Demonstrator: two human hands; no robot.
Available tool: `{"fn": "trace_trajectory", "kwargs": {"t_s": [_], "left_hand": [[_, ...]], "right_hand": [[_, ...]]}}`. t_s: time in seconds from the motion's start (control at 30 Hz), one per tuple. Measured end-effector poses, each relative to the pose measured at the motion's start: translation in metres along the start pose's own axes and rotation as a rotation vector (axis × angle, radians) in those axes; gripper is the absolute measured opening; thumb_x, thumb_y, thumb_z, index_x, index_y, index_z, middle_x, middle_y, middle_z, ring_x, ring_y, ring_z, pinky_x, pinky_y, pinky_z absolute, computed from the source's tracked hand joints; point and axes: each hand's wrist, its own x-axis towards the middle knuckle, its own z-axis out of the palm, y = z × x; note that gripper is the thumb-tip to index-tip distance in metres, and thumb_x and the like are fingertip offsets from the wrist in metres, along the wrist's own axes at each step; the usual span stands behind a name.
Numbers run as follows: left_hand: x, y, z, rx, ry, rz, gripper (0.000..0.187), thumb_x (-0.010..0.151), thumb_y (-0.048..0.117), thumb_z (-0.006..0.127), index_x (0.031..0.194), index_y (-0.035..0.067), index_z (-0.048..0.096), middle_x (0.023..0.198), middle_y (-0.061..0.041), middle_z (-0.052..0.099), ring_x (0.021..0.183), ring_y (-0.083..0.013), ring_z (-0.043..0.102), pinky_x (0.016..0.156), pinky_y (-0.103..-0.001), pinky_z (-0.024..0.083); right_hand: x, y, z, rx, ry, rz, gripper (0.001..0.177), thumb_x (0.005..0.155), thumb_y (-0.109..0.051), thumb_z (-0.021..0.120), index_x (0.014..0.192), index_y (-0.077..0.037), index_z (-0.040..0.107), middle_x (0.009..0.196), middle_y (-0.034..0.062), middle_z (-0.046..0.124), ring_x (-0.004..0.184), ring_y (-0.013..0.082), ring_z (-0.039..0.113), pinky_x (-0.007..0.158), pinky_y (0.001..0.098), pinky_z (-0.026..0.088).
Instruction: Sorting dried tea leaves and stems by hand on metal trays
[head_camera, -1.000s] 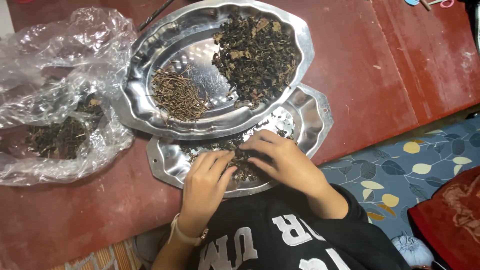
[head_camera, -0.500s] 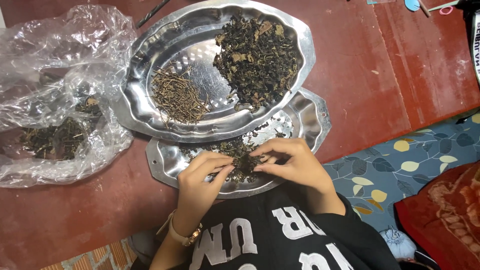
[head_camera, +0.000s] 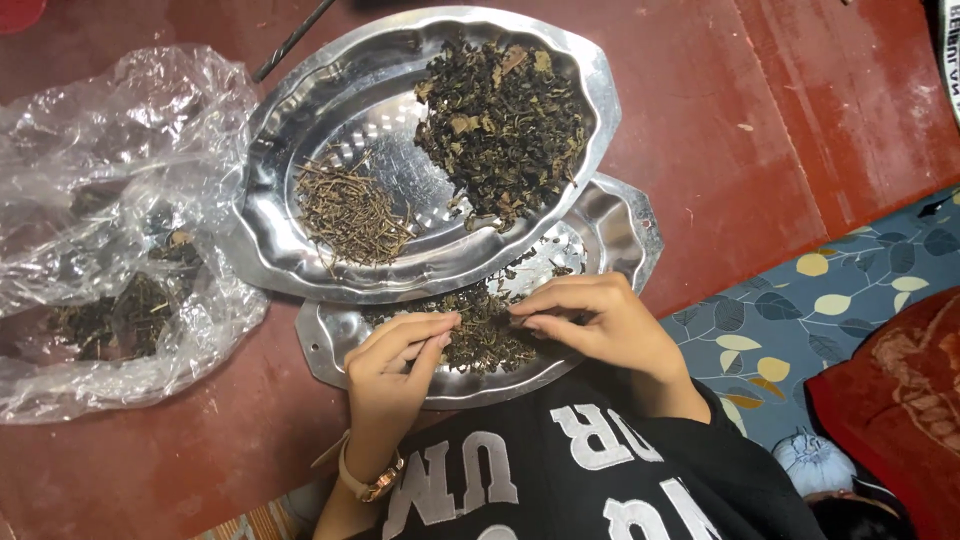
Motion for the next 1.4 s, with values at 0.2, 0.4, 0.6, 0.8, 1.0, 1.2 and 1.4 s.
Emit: {"fn": "trace_trajectory", "kwargs": {"t_s": [0.2, 0.4, 0.6, 0.8, 1.0, 1.2, 1.4], "left_hand": [[-0.002, -0.002, 0.004, -0.058, -0.009, 0.0, 0.017, 0.084, -0.01, 0.072, 0.1, -0.002, 0.074, 0.096, -0.017, 0.074, 0.091, -0.0198, 0.074, 0.08, -0.026, 0.07], [-0.006, -0.011, 0.002, -0.091, 0.003, 0.035, 0.022, 0.078, -0.007, 0.08, 0.098, -0.001, 0.073, 0.096, -0.017, 0.072, 0.092, -0.0204, 0.073, 0.079, -0.029, 0.072], [-0.001, -0.017, -0.004, 0.011, -0.004, 0.189, 0.018, 0.08, -0.005, 0.081, 0.096, 0.0, 0.074, 0.092, -0.015, 0.075, 0.086, -0.0215, 0.074, 0.075, -0.024, 0.068], [0.002, -0.016, -0.001, 0.063, -0.017, 0.193, 0.014, 0.08, -0.001, 0.082, 0.092, 0.003, 0.075, 0.09, -0.012, 0.073, 0.083, -0.0185, 0.071, 0.073, -0.022, 0.064], [0.007, -0.009, -0.001, 0.053, -0.037, 0.195, 0.011, 0.081, -0.005, 0.078, 0.085, 0.004, 0.075, 0.081, -0.009, 0.074, 0.076, -0.0177, 0.071, 0.069, -0.024, 0.059], [0.001, -0.024, -0.005, 0.083, 0.01, 0.206, 0.011, 0.082, -0.002, 0.079, 0.089, 0.003, 0.074, 0.085, -0.01, 0.075, 0.079, -0.0169, 0.073, 0.076, -0.023, 0.063], [0.012, -0.014, -0.035, 0.459, 0.283, 0.278, 0.012, 0.085, -0.015, 0.073, 0.086, -0.002, 0.074, 0.085, -0.015, 0.078, 0.073, -0.0157, 0.077, 0.057, -0.014, 0.062]], "right_hand": [[0.002, 0.006, 0.016, -0.053, 0.062, 0.007, 0.02, 0.085, -0.022, 0.08, 0.098, -0.007, 0.078, 0.089, 0.004, 0.08, 0.075, 0.0119, 0.075, 0.07, 0.0218, 0.059], [0.012, 0.008, 0.029, -0.073, -0.029, -0.09, 0.027, 0.085, -0.028, 0.08, 0.099, -0.005, 0.077, 0.086, 0.0056, 0.078, 0.072, 0.0143, 0.074, 0.068, 0.0246, 0.061], [0.017, -0.001, 0.037, -0.016, -0.035, -0.112, 0.017, 0.092, -0.019, 0.075, 0.101, -0.004, 0.077, 0.079, 0.0053, 0.072, 0.064, 0.0144, 0.066, 0.061, 0.0246, 0.052], [0.015, 0.004, 0.04, -0.033, 0.028, -0.136, 0.012, 0.095, -0.012, 0.071, 0.101, -0.003, 0.077, 0.087, 0.0075, 0.076, 0.071, 0.0157, 0.07, 0.066, 0.024, 0.057], [0.011, 0.007, 0.039, -0.012, 0.003, -0.095, 0.011, 0.094, -0.013, 0.072, 0.1, -0.005, 0.076, 0.079, 0.0038, 0.071, 0.057, 0.0106, 0.056, 0.057, 0.022, 0.048], [0.011, 0.006, 0.035, -0.023, 0.016, -0.092, 0.006, 0.093, -0.011, 0.073, 0.097, -0.007, 0.077, 0.078, 0.0022, 0.071, 0.059, 0.0114, 0.056, 0.058, 0.0227, 0.046], [0.007, 0.014, 0.026, -0.023, 0.036, -0.07, 0.011, 0.092, -0.013, 0.073, 0.098, -0.005, 0.078, 0.082, 0.0044, 0.076, 0.065, 0.0115, 0.065, 0.059, 0.0217, 0.052]]}}
